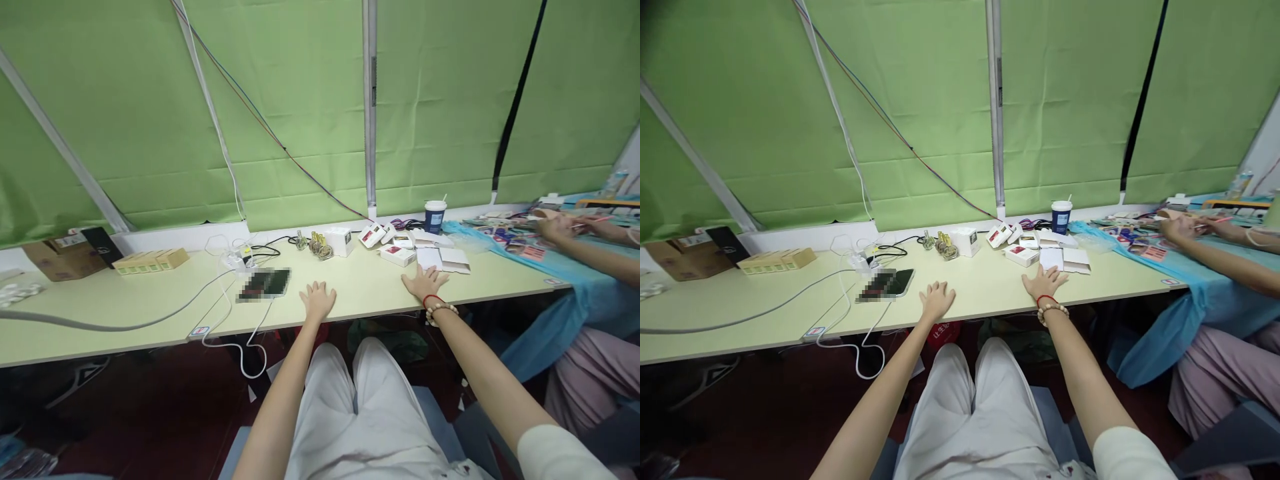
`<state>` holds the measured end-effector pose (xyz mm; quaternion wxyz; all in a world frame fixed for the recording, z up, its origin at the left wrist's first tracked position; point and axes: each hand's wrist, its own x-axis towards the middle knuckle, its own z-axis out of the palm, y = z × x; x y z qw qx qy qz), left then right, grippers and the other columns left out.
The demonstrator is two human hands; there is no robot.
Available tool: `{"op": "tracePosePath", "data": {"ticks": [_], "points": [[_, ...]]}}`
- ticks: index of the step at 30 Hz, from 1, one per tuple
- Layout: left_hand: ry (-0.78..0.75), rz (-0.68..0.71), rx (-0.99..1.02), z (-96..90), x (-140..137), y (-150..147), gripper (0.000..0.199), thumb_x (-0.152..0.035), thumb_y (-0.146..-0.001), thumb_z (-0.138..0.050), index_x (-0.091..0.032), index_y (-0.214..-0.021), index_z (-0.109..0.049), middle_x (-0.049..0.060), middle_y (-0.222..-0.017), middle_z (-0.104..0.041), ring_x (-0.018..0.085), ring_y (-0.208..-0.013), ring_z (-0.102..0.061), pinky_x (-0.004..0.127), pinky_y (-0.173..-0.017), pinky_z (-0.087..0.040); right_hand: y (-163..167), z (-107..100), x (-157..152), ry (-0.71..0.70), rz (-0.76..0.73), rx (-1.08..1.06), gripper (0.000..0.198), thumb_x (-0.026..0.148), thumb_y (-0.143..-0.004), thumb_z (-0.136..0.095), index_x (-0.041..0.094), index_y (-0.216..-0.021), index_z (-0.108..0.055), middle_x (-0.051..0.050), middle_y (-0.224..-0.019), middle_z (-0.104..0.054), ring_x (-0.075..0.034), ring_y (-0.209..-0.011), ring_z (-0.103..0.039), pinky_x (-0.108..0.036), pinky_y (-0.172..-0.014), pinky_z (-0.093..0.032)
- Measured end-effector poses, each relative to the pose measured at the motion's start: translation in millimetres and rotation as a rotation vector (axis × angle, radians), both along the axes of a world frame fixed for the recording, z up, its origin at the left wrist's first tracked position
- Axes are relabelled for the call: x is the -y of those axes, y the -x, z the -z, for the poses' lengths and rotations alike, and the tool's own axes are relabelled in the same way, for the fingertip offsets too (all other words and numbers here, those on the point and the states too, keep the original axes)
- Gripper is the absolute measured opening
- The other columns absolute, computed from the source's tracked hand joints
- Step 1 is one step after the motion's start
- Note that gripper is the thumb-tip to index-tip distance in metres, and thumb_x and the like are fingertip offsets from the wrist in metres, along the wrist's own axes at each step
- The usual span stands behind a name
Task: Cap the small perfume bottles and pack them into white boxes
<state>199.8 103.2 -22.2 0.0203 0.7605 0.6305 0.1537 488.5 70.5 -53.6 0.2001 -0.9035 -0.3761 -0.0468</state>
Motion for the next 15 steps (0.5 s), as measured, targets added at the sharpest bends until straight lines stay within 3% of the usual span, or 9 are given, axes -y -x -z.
{"op": "tracePosePath", "data": {"ticks": [4, 9, 15], "points": [[-0.016, 0.002, 0.019, -0.8, 0.7, -1.7, 0.052, -0.045, -0.084, -0.029, -0.019, -0.125, -0.048, 0.012, -0.137, -0.041, 0.032, -0.13, -0.029, 0.057, -0.105, -0.016, 3.4, -2.3, 2.7, -0.109, 0.046, 0.051, 0.064, 0.051, -0.08, -0.047, 0.012, -0.131, -0.042, -0.031, -0.138, -0.028, -0.042, -0.129, -0.025, -0.068, -0.095, 0.002], [-0.025, -0.006, 0.016, 0.5, 0.5, -2.7, 0.051, -0.045, -0.083, -0.03, -0.019, -0.123, -0.048, 0.012, -0.135, -0.043, 0.032, -0.128, -0.031, 0.056, -0.105, -0.018, 4.6, -2.4, 1.8, -0.084, 0.152, 0.022, 0.064, 0.051, -0.077, -0.05, 0.008, -0.125, -0.049, -0.033, -0.141, -0.021, -0.049, -0.129, -0.017, -0.071, -0.093, -0.003], [-0.027, -0.003, -0.002, 1.3, -0.3, -3.8, 0.051, -0.045, -0.083, -0.03, -0.019, -0.122, -0.049, 0.013, -0.13, -0.047, 0.032, -0.125, -0.032, 0.056, -0.103, -0.019, 1.7, -0.6, -0.4, -0.09, 0.153, -0.001, 0.068, 0.052, -0.077, -0.05, 0.005, -0.125, -0.049, -0.033, -0.143, -0.016, -0.048, -0.131, -0.012, -0.072, -0.093, -0.004]]}}
